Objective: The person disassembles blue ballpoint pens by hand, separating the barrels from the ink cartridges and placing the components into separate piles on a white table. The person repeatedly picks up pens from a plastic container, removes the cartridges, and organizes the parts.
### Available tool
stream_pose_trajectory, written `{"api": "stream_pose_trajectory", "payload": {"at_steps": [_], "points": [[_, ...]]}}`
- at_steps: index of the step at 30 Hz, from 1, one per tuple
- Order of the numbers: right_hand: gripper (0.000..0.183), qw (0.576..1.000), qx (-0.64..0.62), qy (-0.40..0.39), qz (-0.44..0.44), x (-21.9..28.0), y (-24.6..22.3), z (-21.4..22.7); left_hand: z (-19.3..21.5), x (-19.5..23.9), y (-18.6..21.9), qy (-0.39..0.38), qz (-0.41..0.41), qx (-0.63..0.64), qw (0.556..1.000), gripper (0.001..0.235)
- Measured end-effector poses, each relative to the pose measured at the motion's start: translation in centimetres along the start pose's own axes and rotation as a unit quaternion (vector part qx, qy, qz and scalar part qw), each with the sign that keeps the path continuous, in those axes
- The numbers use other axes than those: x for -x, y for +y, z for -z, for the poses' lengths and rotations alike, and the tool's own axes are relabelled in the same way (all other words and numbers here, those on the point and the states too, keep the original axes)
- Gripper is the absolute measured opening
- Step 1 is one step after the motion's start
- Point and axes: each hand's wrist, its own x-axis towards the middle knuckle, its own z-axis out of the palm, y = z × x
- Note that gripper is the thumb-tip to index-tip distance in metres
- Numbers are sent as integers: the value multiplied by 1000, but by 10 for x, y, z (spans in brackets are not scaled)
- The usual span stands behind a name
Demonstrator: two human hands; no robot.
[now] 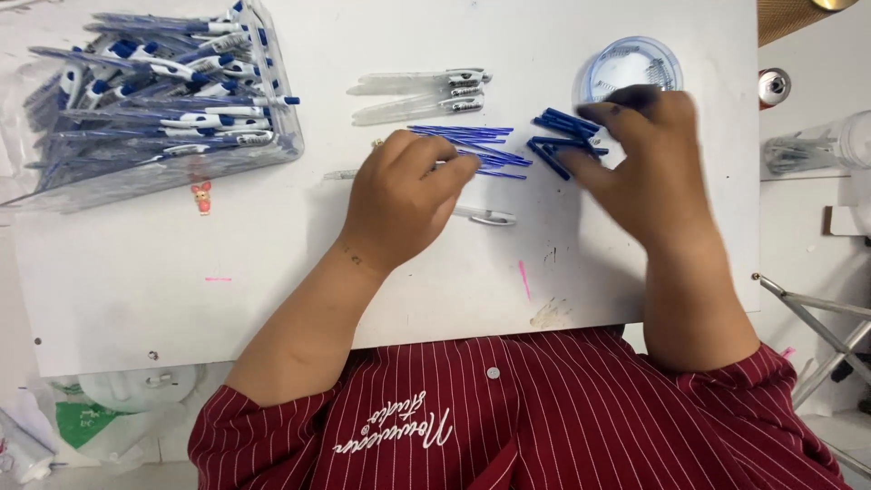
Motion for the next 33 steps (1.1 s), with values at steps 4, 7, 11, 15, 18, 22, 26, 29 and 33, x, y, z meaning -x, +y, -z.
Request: {"api": "stream_pose_trajectory", "payload": {"at_steps": [4, 7, 11, 15, 18, 22, 26, 29, 33], "points": [[28, 984, -159, 36, 66, 0, -37, -33, -5, -2, 11, -5, -7, 29, 1000, 23], [15, 991, -105, 17, 79, -1, -43, -42, -3, -2, 9, -17, -9, 7, 1000, 22], [12, 998, -37, -7, 58, -7, -29, -29, 2, 2, -6, -38, -11, -38, 998, 20], [11, 999, 25, -27, 25, -9, -18, -21, 13, 3, -16, -53, 14, -97, 994, 23], [10, 998, 33, -46, 27, -10, -22, -19, 18, 3, -19, -62, 19, -116, 991, 23], [10, 996, 38, -68, 30, -8, -25, -20, 19, 5, -22, -65, 10, -126, 990, 24], [10, 996, 47, -59, 43, -9, -23, -16, 21, 2, -22, -37, 9, -134, 990, 24], [12, 997, 35, -55, 40, -12, -27, -12, 23, 1, -21, -40, 8, -126, 991, 24], [19, 1000, 8, -10, 18, -4, 8, -8, 22, -3, -14, -23, 8, -121, 992, 30]]}}
